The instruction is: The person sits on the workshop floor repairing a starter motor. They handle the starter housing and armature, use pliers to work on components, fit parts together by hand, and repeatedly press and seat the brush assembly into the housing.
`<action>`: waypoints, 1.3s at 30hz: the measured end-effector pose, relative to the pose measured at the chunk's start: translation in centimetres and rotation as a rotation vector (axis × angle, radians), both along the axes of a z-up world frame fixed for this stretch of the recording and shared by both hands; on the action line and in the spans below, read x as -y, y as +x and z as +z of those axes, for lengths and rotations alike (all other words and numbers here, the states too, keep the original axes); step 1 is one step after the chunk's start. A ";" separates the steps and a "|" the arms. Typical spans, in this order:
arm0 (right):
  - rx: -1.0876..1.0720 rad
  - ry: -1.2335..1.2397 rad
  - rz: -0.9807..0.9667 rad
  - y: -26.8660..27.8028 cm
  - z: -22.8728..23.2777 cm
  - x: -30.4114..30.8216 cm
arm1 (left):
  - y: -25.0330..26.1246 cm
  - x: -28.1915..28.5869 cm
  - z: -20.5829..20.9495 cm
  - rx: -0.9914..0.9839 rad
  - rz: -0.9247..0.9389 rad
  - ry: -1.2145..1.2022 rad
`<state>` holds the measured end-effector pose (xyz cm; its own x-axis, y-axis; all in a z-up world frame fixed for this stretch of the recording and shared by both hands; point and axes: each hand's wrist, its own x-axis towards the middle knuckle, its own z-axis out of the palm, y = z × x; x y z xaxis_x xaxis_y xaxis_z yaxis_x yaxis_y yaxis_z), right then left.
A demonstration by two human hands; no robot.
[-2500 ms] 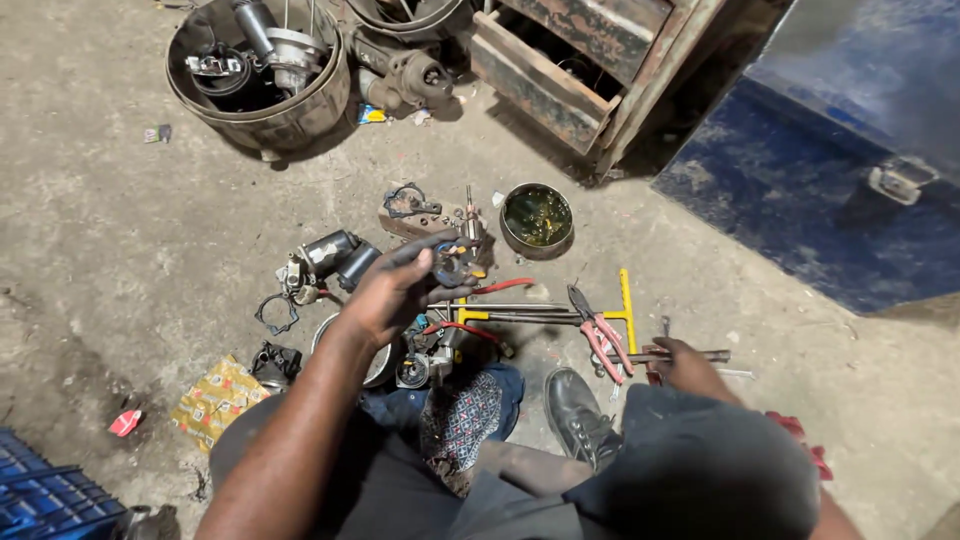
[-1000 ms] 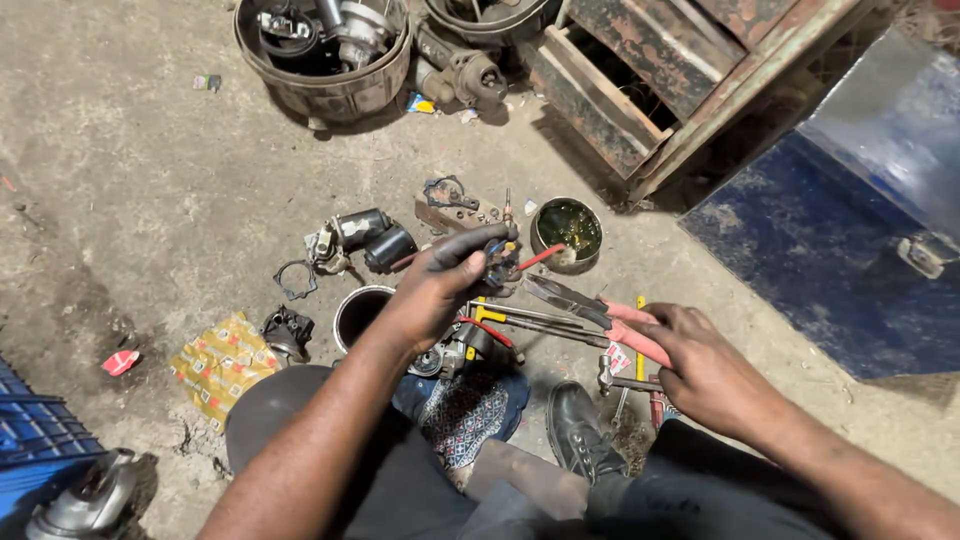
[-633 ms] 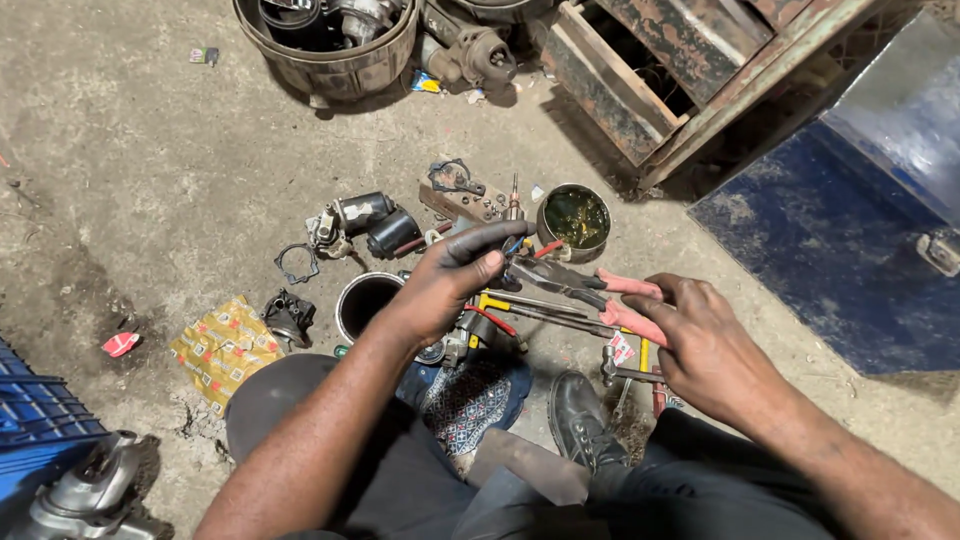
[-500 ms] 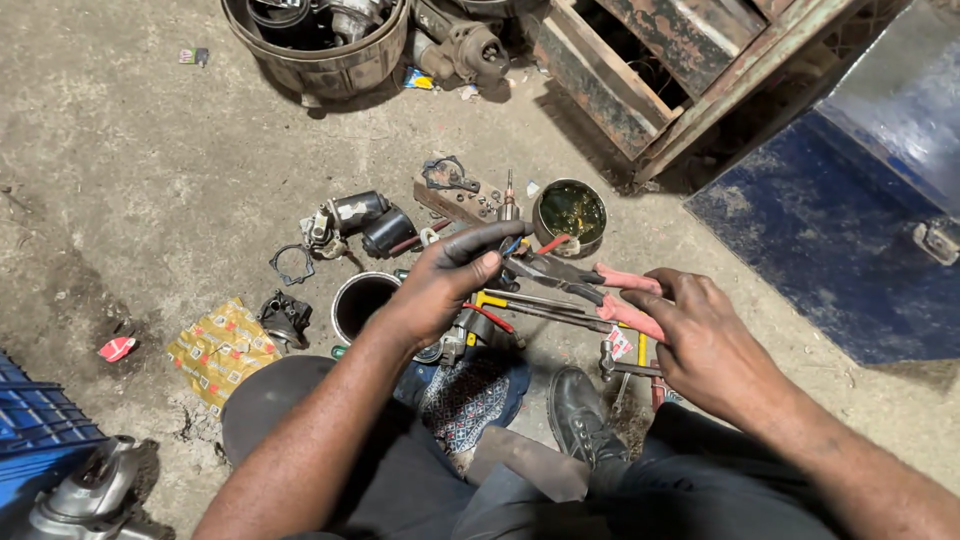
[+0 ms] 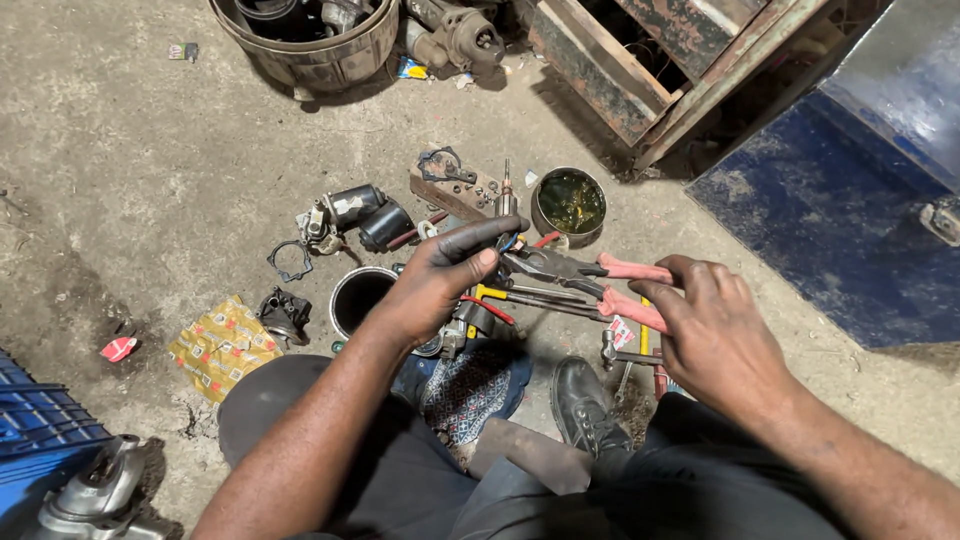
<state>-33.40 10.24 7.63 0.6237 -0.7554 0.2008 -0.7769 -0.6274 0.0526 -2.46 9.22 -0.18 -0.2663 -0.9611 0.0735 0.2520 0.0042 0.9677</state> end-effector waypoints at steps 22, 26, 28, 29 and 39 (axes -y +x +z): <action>-0.297 -0.317 -0.035 -0.9 -0.8 0.4 | 0.1 0.2 0.0 0.190 -0.056 0.004; -0.306 -0.293 -0.035 -1.0 -1.1 0.4 | 0.1 0.3 -0.2 0.191 -0.044 -0.044; -0.326 -0.279 -0.049 -1.0 -1.3 0.4 | 0.1 0.3 -0.4 0.179 -0.044 -0.049; -0.287 -0.277 -0.037 -0.9 -1.4 0.5 | 0.1 0.4 -0.5 0.174 -0.040 -0.055; -0.306 -0.288 0.010 -0.5 -1.6 0.7 | 0.3 0.5 -0.6 0.195 0.001 0.010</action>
